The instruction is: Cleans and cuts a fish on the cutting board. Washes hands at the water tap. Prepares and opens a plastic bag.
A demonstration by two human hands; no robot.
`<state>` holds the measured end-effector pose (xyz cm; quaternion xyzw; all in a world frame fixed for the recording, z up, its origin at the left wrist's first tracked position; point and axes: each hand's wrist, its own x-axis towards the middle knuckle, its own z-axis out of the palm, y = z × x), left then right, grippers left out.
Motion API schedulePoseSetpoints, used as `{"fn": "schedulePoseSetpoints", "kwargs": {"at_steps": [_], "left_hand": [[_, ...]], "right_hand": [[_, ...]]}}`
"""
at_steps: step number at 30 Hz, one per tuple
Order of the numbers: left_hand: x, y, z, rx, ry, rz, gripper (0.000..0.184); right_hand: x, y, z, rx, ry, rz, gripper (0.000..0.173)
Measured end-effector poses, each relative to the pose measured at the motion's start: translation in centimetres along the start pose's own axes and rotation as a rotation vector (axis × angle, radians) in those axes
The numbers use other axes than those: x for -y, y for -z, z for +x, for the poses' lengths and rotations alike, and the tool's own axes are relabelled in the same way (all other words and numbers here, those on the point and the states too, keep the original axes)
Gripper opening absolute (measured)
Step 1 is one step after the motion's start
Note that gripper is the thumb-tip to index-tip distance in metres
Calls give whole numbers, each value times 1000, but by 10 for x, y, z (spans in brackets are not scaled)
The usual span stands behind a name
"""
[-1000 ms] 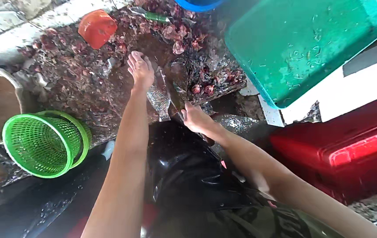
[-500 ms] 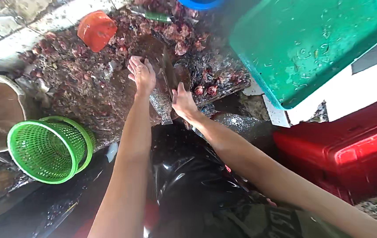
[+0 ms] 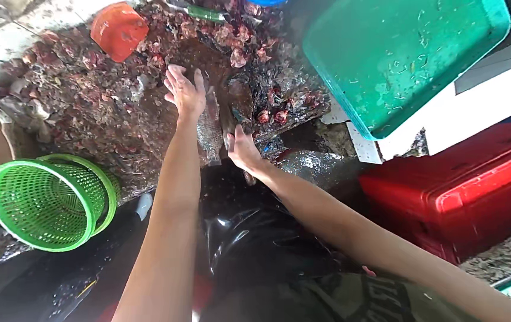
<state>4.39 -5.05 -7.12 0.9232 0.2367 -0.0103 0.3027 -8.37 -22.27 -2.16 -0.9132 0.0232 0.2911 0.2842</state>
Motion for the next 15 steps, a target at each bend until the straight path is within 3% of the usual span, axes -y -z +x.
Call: {"fn": "schedulePoseSetpoints", "kwargs": {"at_steps": [5,11,13,15], "left_hand": [[-2,0,0,-48,2,11,75],[1,1,-2,-122,-102,-48,75],[3,9,-11,13,-166,-118,74],[1,20,-3,255,-178,-306,66]], "right_hand": [[-35,21,-46,214,16,-51,38],[-35,105,-15,661,62,-140,38],[-49,115,3,666,117,-52,42],[-56,115,30,584,239,85,39]]}}
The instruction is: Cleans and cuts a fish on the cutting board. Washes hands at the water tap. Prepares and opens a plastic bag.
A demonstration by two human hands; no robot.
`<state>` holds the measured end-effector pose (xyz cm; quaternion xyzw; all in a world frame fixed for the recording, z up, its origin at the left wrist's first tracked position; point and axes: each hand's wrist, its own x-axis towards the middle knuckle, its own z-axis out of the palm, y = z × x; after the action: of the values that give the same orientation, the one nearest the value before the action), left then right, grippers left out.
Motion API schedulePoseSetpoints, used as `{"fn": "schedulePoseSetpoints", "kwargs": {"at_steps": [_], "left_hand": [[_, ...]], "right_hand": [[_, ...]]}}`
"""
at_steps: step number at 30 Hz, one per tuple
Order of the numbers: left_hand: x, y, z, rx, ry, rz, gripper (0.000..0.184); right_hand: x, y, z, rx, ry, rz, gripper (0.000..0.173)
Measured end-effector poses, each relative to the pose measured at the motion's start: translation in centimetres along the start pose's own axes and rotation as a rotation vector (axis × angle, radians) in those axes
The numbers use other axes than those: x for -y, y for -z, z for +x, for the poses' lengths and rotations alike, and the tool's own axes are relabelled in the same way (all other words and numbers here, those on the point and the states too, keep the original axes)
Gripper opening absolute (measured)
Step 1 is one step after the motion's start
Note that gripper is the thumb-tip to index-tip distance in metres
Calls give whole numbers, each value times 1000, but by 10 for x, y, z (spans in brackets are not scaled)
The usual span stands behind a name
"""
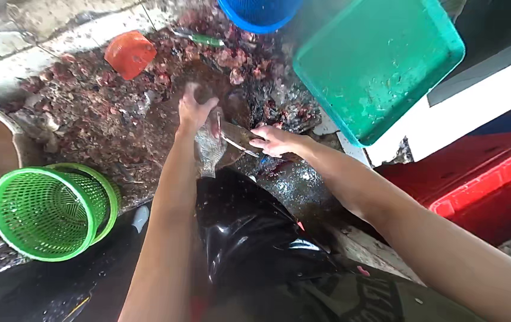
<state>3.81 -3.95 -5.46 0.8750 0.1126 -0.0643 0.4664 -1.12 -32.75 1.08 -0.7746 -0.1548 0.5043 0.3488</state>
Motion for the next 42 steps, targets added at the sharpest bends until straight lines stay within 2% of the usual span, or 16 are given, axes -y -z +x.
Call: {"fn": "schedulePoseSetpoints", "kwargs": {"at_steps": [2,4,8,11,13,15,17,18,22,25,28,32,34,37,39,42], "left_hand": [[0,10,-3,124,100,-312,51],[-8,30,-7,164,206,-448,53],[-26,54,-17,68,220,-451,72],[-40,49,-31,-181,108,-477,66],[-47,41,-41,-420,43,-324,53],[-52,30,-57,-678,147,-160,56],[-46,21,-72,-889,320,-221,64],[-42,22,-77,-931,410,-264,68],[-13,35,-93,-726,628,-158,73],[1,42,-98,-622,641,-149,68],[19,47,-114,-638,601,-257,61],[12,34,-123,-794,565,-797,68],[7,24,-127,-588,655,-866,75],[12,22,-129,-219,738,-677,75],[7,45,-131,-197,648,-593,75],[-18,114,-111,-396,330,-589,64]], "right_hand": [[-1,-3,14,-23,97,102,36],[8,-11,21,-51,125,159,40],[48,-26,14,-267,103,-221,45],[66,-40,12,-413,-1,-446,40],[67,-42,19,-430,-59,-420,39],[74,-48,24,-391,-146,-196,40],[79,-61,21,-363,-249,129,37],[80,-64,15,-361,-275,182,37],[81,-65,8,-333,-234,-135,41],[93,-53,44,-264,-130,-412,36],[85,-1,94,-113,36,-652,33],[118,78,134,-469,-177,-751,41],[142,86,135,-554,-202,-795,40],[170,94,142,-552,-149,-842,44],[182,102,158,-524,-135,-836,48],[179,106,182,-518,-96,-875,60]]}}
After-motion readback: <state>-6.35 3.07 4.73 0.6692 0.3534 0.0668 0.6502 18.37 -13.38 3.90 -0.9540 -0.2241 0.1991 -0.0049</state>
